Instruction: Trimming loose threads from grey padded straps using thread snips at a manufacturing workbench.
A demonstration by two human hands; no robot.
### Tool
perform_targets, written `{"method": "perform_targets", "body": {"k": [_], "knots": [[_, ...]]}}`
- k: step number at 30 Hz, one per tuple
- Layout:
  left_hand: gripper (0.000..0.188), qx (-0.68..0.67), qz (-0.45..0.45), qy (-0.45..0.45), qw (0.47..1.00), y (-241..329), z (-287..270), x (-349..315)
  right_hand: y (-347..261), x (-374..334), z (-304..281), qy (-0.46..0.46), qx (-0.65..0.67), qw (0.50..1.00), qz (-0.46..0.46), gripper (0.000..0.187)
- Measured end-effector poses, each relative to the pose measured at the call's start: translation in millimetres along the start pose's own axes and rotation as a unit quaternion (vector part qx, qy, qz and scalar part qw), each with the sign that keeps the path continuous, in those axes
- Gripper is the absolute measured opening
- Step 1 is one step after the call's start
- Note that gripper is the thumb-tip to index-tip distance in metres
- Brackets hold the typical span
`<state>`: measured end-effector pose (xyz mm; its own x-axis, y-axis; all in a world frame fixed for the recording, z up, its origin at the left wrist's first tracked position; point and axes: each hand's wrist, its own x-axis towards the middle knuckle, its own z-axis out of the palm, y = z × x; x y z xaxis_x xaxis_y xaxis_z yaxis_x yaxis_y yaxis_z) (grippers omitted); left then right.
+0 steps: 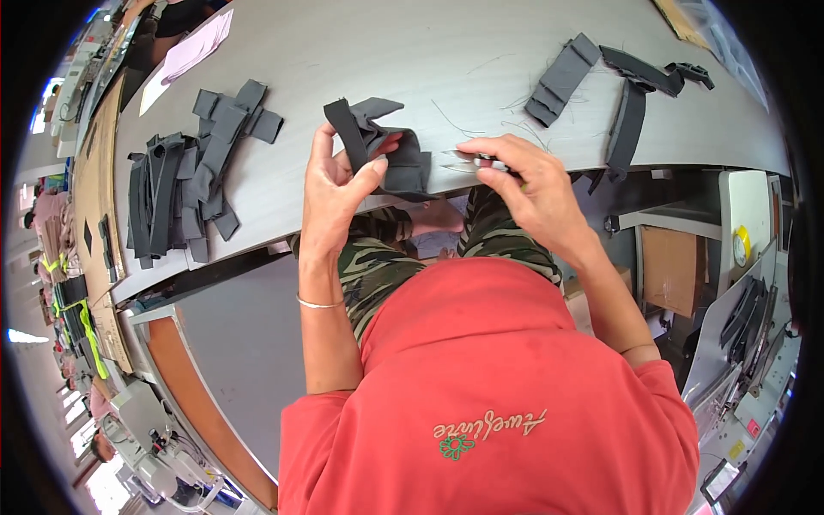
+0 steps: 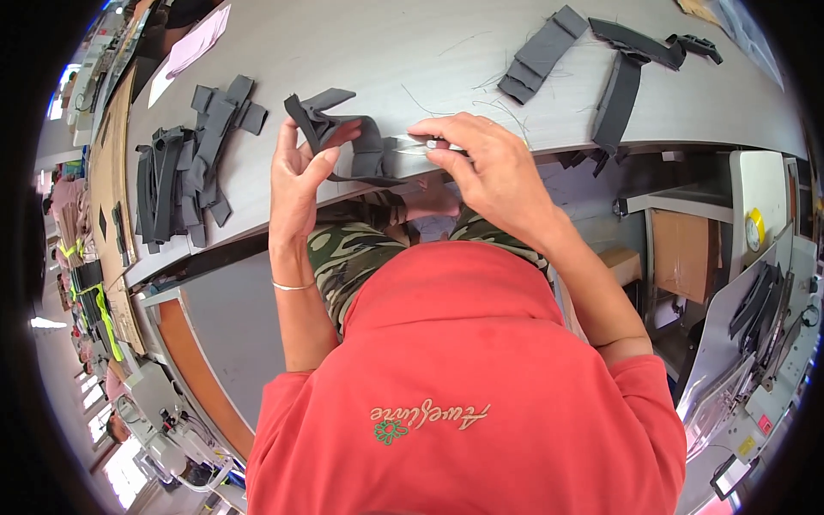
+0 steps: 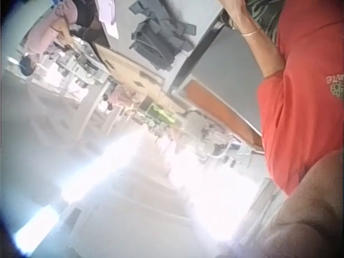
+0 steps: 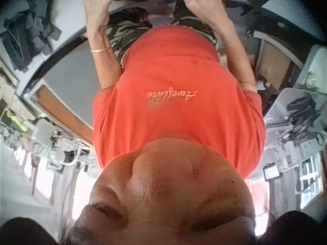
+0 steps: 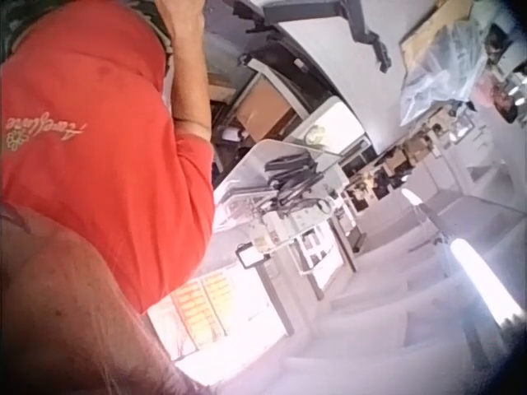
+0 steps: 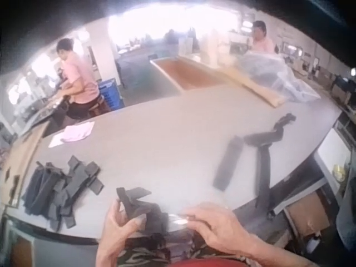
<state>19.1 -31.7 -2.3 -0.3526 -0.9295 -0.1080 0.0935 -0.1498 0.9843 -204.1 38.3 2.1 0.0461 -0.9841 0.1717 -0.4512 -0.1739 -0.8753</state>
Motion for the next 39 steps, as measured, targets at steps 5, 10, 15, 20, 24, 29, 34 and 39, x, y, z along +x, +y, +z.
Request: {"method": "perform_targets", "body": {"k": [5, 10, 15, 20, 24, 29, 34, 39], "knots": [[0.05, -0.028, 0.022, -0.001, 0.999, -15, -7, 10, -2, 7, 24, -0.002, -0.133, 0.99, -0.047, 0.024], [0.048, -0.038, -0.014, -0.013, 0.999, -30, -1, 7, -1, 24, 39, 0.035, -0.212, 0.965, -0.147, 0.017], [0.048, -0.065, -0.011, -0.018, 0.998, -32, 3, 2, 11, 31, 48, 0.001, -0.286, 0.939, -0.193, 0.006], [0.048, -0.085, -0.019, -0.015, 0.996, -38, 2, 1, 13, 28, 54, -0.012, -0.315, 0.927, -0.205, 0.005], [0.048, -0.083, -0.021, -0.011, 0.996, -35, 6, 4, 15, 29, 56, -0.004, -0.344, 0.912, -0.222, 0.005], [0.049, -0.049, -0.019, -0.01, 0.999, -33, 3, 5, 11, 30, 60, -0.016, -0.353, 0.914, -0.202, 0.013], [0.05, -0.05, -0.017, -0.008, 0.999, -35, 5, 4, 16, 28, 62, 0.014, -0.357, 0.907, -0.221, 0.004], [0.05, -0.049, -0.02, -0.006, 0.999, -33, 7, 2, 17, 26, 64, 0.027, -0.355, 0.909, -0.218, 0.005]]}}
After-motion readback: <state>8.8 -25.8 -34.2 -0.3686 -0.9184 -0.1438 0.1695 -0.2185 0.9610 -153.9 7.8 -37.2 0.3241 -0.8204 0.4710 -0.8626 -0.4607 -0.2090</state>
